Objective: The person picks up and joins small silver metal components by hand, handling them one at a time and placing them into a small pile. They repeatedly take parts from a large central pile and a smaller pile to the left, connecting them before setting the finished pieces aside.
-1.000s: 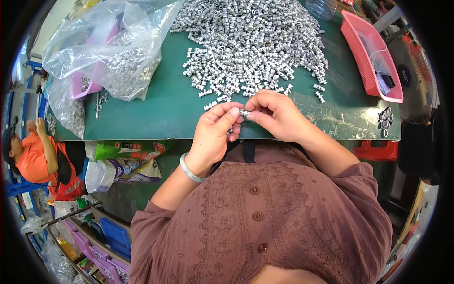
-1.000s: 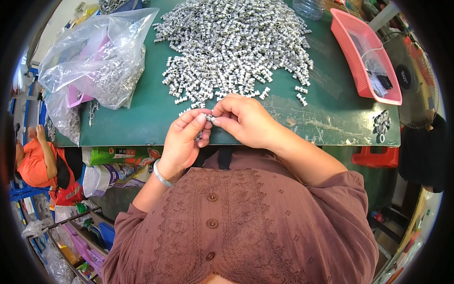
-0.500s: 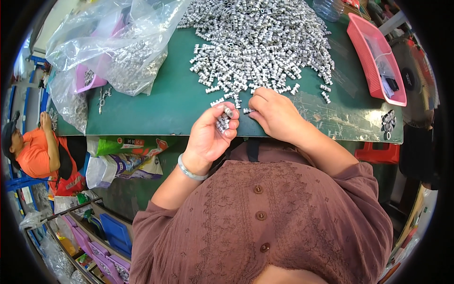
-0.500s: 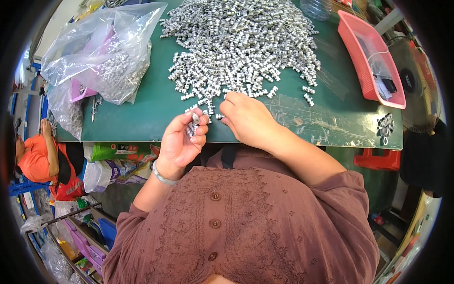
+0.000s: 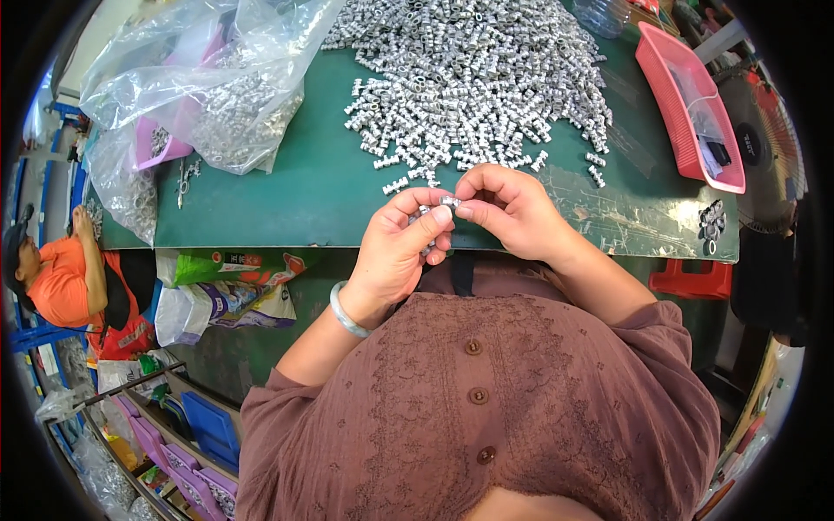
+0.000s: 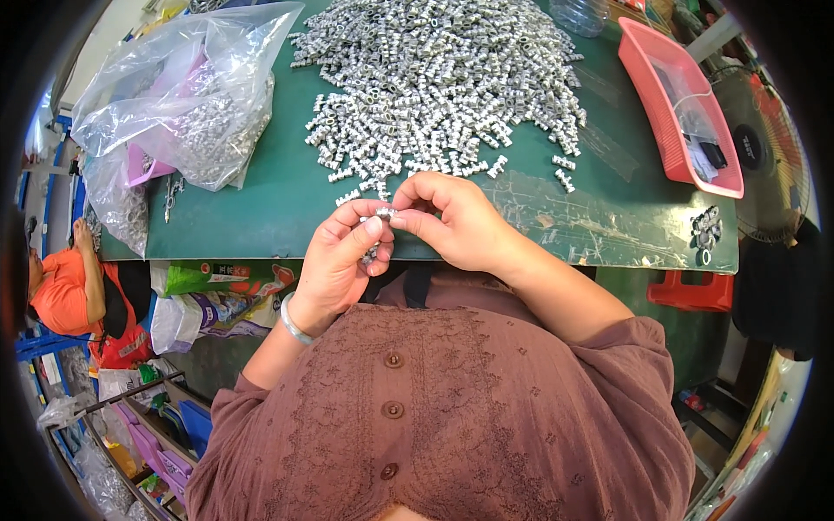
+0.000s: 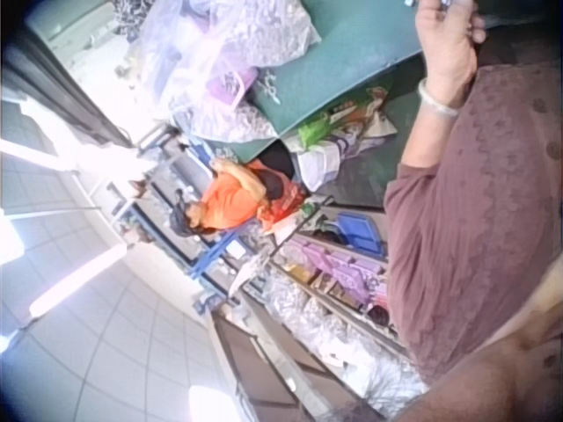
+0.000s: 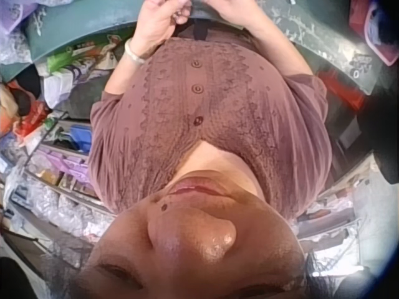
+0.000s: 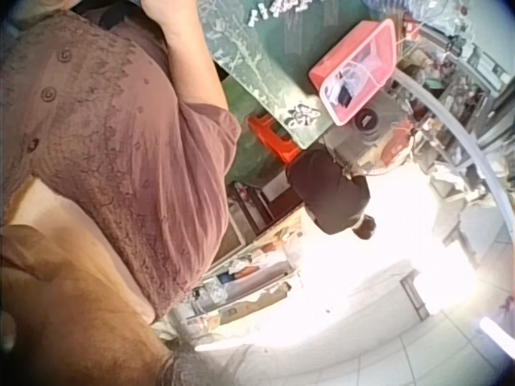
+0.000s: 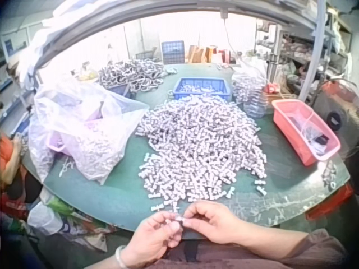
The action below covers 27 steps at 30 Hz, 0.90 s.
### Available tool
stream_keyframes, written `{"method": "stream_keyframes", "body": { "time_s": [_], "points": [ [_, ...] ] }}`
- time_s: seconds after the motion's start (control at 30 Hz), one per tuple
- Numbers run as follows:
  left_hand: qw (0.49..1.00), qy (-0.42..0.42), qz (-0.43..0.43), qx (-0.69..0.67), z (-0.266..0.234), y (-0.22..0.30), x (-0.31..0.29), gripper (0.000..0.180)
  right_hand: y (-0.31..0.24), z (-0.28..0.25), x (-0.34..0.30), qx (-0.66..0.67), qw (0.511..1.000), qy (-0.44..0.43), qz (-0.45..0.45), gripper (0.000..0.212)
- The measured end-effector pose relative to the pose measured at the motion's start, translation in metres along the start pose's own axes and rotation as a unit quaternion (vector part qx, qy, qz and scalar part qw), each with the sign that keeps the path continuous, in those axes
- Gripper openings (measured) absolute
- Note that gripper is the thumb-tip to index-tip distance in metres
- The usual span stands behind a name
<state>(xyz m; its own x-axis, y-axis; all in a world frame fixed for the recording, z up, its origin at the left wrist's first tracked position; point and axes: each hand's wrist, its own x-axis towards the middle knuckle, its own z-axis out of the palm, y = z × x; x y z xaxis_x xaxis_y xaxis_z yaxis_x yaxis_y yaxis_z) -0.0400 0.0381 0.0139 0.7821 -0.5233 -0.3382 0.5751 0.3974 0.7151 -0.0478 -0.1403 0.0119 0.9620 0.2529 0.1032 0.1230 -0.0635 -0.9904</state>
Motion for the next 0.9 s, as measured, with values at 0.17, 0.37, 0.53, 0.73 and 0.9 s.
{"method": "stream_keyframes", "body": {
  "time_s": [0.17,0.37,0.53,0.73,0.9],
  "points": [
    [1.000,-0.004,0.014,-0.020,-0.007,-0.004,0.004,0.014,-0.006,0.000,0.000,0.108,0.991,-0.025,0.080,0.010],
    [0.988,-0.008,-0.057,-0.147,-0.014,-0.001,0.006,0.017,0.008,-0.003,0.004,-0.148,0.988,0.007,-0.045,0.013],
    [0.977,-0.019,-0.075,-0.200,-0.021,0.000,0.005,0.018,0.008,0.008,0.011,-0.355,0.926,-0.026,-0.123,0.023],
    [0.967,-0.013,-0.084,-0.240,-0.025,0.002,0.002,0.018,0.011,0.015,0.016,-0.430,0.889,-0.026,-0.157,0.013],
    [0.962,-0.023,-0.089,-0.258,-0.028,0.004,0.002,0.018,0.010,0.011,0.015,-0.446,0.883,-0.021,-0.147,0.008]
  ]
}}
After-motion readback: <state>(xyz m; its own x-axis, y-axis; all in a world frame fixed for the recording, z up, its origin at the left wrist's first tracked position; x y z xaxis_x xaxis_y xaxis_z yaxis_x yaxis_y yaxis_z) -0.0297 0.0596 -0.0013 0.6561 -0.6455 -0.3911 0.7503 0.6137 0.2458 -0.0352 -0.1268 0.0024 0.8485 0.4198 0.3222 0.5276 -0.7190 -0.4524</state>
